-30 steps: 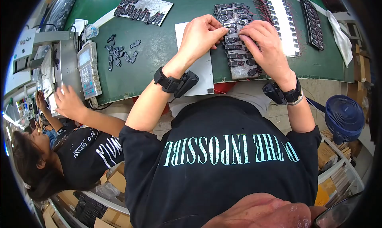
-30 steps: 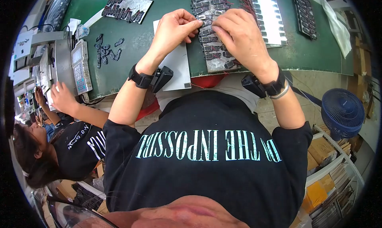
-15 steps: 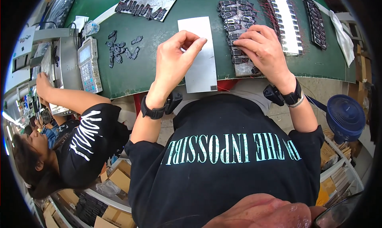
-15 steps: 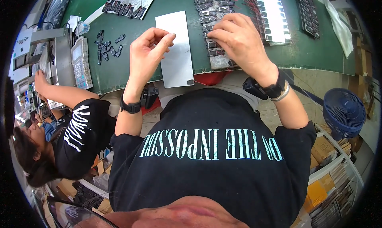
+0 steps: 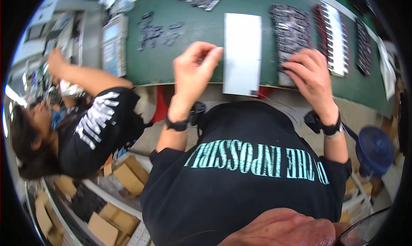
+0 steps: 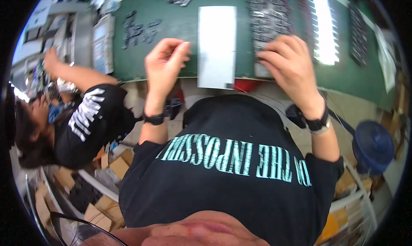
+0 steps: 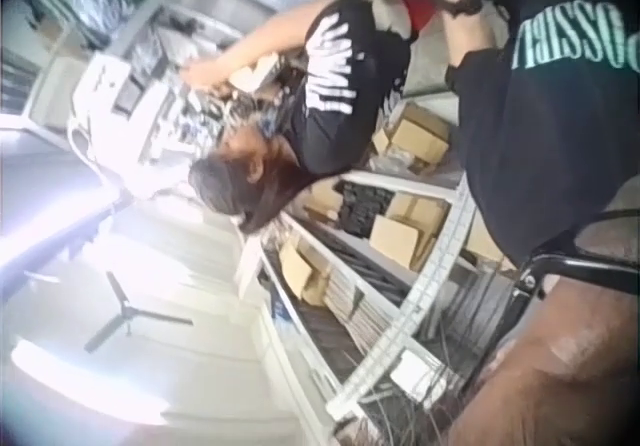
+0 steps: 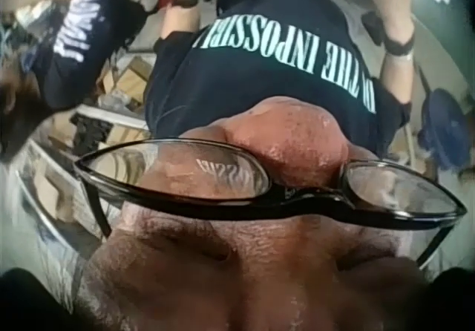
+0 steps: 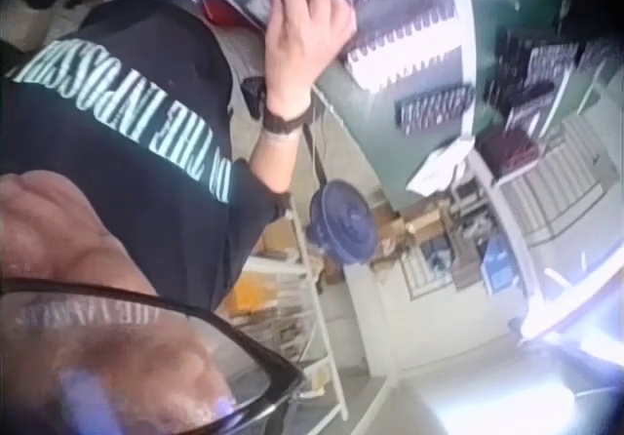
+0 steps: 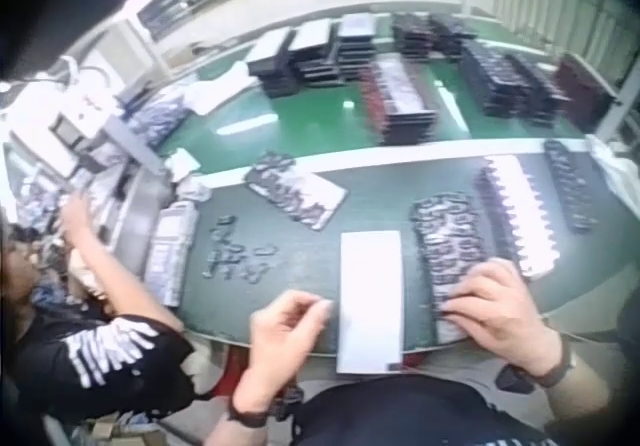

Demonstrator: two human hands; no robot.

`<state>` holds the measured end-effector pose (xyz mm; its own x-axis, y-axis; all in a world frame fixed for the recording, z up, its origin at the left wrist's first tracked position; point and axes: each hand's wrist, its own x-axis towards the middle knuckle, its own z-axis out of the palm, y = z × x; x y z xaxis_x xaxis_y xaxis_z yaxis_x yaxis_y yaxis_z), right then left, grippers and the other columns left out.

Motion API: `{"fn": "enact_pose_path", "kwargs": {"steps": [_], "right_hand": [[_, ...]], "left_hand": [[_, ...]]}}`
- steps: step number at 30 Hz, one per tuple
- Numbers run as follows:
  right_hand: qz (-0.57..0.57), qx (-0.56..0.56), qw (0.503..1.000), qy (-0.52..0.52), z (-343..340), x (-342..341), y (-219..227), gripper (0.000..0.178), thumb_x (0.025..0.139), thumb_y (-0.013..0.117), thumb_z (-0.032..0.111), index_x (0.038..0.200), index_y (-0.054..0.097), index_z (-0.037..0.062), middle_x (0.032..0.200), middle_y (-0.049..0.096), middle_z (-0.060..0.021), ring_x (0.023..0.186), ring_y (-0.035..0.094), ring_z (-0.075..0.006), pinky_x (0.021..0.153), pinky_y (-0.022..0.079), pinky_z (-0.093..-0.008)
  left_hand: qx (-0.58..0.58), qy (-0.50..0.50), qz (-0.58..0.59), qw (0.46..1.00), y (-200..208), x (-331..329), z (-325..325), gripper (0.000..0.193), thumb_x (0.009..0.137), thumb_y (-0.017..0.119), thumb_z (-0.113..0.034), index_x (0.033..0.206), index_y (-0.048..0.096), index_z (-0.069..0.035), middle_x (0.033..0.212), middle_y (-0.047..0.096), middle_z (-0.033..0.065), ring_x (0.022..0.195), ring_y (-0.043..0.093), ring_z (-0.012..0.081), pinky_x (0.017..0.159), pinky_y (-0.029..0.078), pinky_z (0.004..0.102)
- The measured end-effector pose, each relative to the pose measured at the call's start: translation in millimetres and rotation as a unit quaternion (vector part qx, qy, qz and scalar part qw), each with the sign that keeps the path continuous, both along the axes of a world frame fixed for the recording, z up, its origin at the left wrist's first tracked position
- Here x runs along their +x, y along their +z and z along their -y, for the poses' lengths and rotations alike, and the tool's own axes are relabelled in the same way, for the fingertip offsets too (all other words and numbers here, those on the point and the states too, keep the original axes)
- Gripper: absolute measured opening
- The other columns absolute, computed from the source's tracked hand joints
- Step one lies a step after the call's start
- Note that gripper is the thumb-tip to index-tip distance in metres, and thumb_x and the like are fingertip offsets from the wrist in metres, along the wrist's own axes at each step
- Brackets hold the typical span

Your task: The person picks up a small electronic component and a metal plate, presses the component onto the plate, and then places the assembly onto a stack. This process is repeated multiple times with new components and plates.

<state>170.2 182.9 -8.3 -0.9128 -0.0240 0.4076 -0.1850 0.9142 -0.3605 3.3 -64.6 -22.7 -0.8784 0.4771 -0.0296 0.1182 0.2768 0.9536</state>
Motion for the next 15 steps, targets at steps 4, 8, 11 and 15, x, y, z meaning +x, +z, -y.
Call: {"fn": "enact_pose_path", "kwargs": {"steps": [4,8,11,15], "right_hand": [[0.019,0.008,0.999,-0.029,-2,3,1,0.019,0.076,0.072,0.000,0.095,0.069,0.0025,0.100,0.065,-0.0088,0.101,0.058,-0.0287,0.090,0.045,-0.0396],[0.011,0.004,1.000,-0.027,1,3,2,0.018,0.077,0.071,-0.001,0.095,0.068,0.0016,0.100,0.065,-0.0091,0.101,0.058,-0.0285,0.090,0.045,-0.0390],[-0.002,-0.008,0.999,-0.038,2,2,-3,0.018,0.078,0.071,-0.002,0.095,0.068,0.0019,0.099,0.065,-0.0092,0.102,0.058,-0.0283,0.090,0.045,-0.0388],[-0.016,-0.028,0.998,-0.049,10,-2,15,0.018,0.078,0.070,-0.002,0.095,0.069,0.0028,0.099,0.066,-0.0089,0.102,0.058,-0.0284,0.091,0.045,-0.0382]], "left_hand": [[-0.065,0.000,-0.111,0.992,-10,-4,5,0.011,0.089,0.070,-0.012,0.095,0.069,-0.003,0.079,0.069,0.0055,0.068,0.064,0.0113,0.060,0.049,0.0238],[-0.145,0.040,-0.275,0.950,-5,-23,19,0.013,0.086,0.071,-0.013,0.094,0.070,-0.003,0.083,0.071,0.0097,0.073,0.067,0.0228,0.067,0.053,0.0335],[-0.195,0.078,-0.420,0.883,-23,-59,27,0.013,0.085,0.069,-0.012,0.097,0.070,-0.005,0.090,0.072,0.0104,0.081,0.068,0.0291,0.074,0.054,0.0378],[-0.223,0.003,-0.590,0.776,-30,-107,19,0.012,0.088,0.062,-0.010,0.096,0.071,-0.006,0.093,0.072,0.0088,0.090,0.068,0.0320,0.086,0.053,0.0409]]}}
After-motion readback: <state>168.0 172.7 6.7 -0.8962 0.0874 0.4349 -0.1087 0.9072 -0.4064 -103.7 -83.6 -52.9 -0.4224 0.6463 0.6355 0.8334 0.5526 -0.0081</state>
